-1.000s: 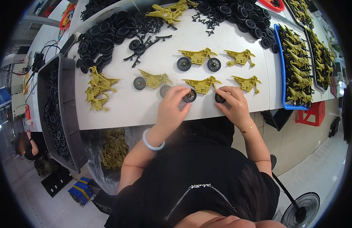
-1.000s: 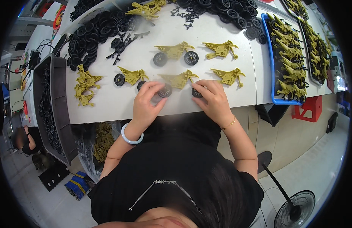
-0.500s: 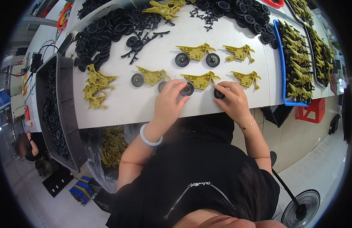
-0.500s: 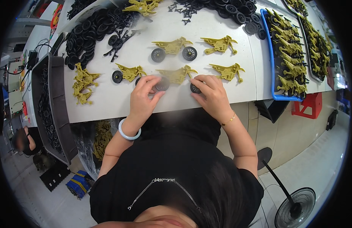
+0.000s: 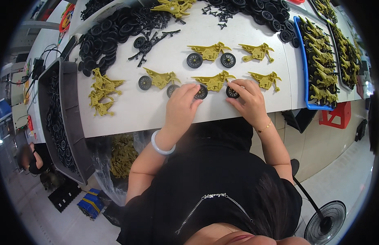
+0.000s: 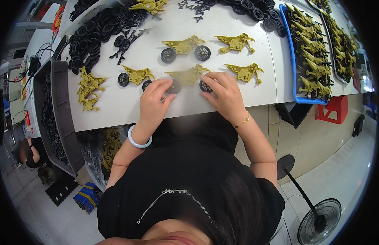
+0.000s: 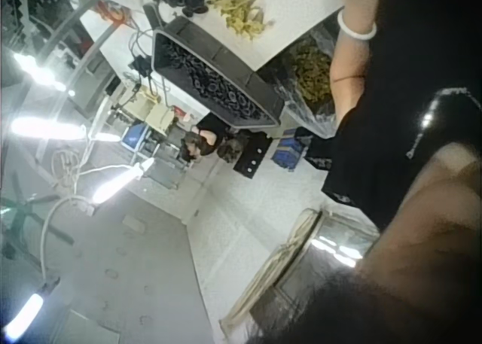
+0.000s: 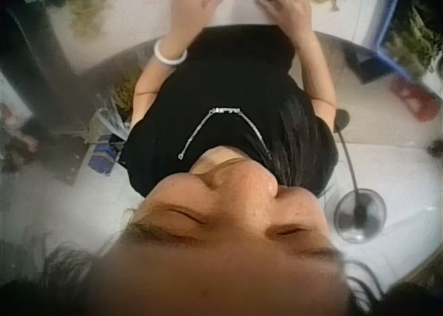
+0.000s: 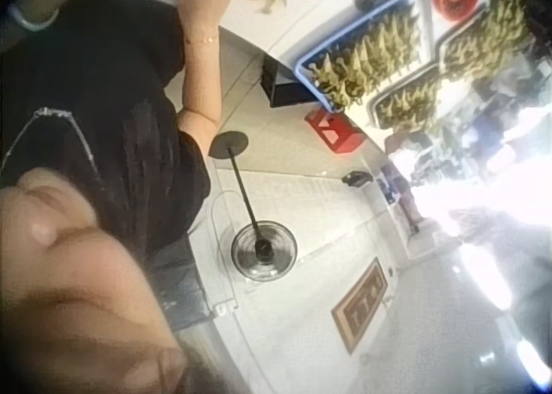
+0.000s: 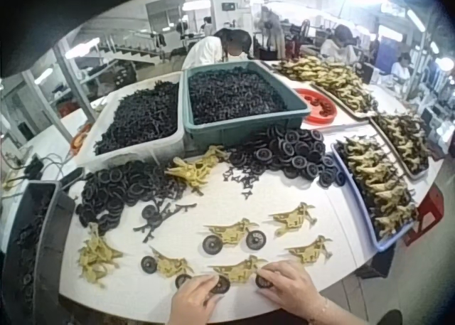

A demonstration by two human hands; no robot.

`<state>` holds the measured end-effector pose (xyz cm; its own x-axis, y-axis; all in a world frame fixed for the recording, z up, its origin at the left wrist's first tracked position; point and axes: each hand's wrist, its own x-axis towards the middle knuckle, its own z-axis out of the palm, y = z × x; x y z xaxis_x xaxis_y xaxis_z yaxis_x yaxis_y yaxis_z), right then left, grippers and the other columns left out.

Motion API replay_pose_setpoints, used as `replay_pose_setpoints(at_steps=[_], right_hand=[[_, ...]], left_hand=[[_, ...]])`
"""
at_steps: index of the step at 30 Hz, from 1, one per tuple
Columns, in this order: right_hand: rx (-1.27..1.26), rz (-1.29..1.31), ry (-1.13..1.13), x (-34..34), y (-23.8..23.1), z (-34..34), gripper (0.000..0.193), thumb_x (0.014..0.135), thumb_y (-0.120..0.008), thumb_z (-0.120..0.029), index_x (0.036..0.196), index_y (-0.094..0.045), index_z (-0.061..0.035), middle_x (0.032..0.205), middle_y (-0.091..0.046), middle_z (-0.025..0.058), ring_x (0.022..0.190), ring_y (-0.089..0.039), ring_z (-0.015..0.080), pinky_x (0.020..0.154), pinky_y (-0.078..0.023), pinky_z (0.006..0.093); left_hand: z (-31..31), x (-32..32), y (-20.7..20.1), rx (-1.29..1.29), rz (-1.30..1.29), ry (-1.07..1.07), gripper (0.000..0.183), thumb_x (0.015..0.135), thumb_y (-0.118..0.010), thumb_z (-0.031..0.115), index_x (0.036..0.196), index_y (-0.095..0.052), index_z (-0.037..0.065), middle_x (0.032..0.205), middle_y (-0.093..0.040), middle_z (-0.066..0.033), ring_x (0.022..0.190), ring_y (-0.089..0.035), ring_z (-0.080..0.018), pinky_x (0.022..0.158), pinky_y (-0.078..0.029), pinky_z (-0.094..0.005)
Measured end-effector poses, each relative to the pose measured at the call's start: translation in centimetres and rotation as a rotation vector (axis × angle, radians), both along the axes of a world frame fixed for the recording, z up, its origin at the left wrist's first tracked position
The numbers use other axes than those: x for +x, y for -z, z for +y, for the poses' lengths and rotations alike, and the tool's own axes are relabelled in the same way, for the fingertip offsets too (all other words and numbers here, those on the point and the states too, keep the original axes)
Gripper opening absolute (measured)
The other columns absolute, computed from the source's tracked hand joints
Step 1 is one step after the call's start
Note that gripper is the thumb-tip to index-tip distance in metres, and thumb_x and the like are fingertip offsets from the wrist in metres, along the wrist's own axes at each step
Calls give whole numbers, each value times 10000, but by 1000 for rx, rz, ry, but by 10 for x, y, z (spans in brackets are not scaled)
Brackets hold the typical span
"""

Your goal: Manually assemble plastic toy motorcycles by attaching wheels and handle components to the frames.

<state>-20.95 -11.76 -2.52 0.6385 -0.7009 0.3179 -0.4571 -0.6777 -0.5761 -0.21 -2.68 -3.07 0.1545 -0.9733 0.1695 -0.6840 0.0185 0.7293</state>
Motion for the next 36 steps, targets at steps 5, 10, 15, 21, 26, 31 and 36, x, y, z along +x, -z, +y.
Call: replay_pose_setpoints(at_steps=[5,10,15,21,26,31,36], right_hand=[[-97,18,42,2,1,-4,477,641,-790,-141,1091,-646,-77,1019,-620,53,927,-562,249,822,-453,348],[-61,8,59,3,7,-7,475,637,-794,-155,1083,-653,-70,1002,-627,52,928,-562,247,834,-448,361],[-12,-22,9,-1,12,-4,427,669,-773,-185,1067,-648,-94,1011,-625,40,890,-561,239,827,-420,362],[-134,35,21,8,2,3,477,632,-805,-262,1058,-648,-116,1028,-630,35,974,-551,231,879,-373,349],[-361,-61,220,-17,-16,-92,365,708,-751,-117,1056,-645,-90,1047,-648,70,994,-574,265,872,-420,379],[-562,221,360,-41,-9,-214,270,777,-695,-179,1021,-638,-79,1047,-645,65,1008,-579,264,846,-458,372],[-452,255,315,-47,8,-251,213,773,-697,-174,942,-634,-61,985,-662,62,971,-592,276,827,-464,376]], left_hand=[[-1,1,-1,-26,-67,13,371,698,-733,9,1056,-638,1,1062,-615,-102,819,-604,-224,603,-515,-282],[-1,1,-1,-31,-58,12,367,706,-728,16,1060,-631,-1,1082,-608,-108,791,-604,-226,599,-510,-288],[0,4,-3,-10,-32,1,366,712,-725,23,1064,-626,-1,1089,-603,-111,715,-608,-225,597,-507,-295],[6,12,-7,20,-5,-33,400,700,-730,41,1078,-609,-7,1093,-585,-115,903,-590,-300,774,-483,-361],[4,33,-35,-13,62,-103,338,743,-714,75,1064,-625,22,1041,-601,-109,765,-598,-270,683,-495,-330],[-38,130,-31,-140,-526,-352,236,761,-706,157,970,-674,51,961,-632,-92,820,-588,-271,749,-481,-341],[-77,166,-22,-147,-506,-277,254,755,-719,197,975,-688,73,957,-638,-96,893,-598,-285,794,-479,-362]])
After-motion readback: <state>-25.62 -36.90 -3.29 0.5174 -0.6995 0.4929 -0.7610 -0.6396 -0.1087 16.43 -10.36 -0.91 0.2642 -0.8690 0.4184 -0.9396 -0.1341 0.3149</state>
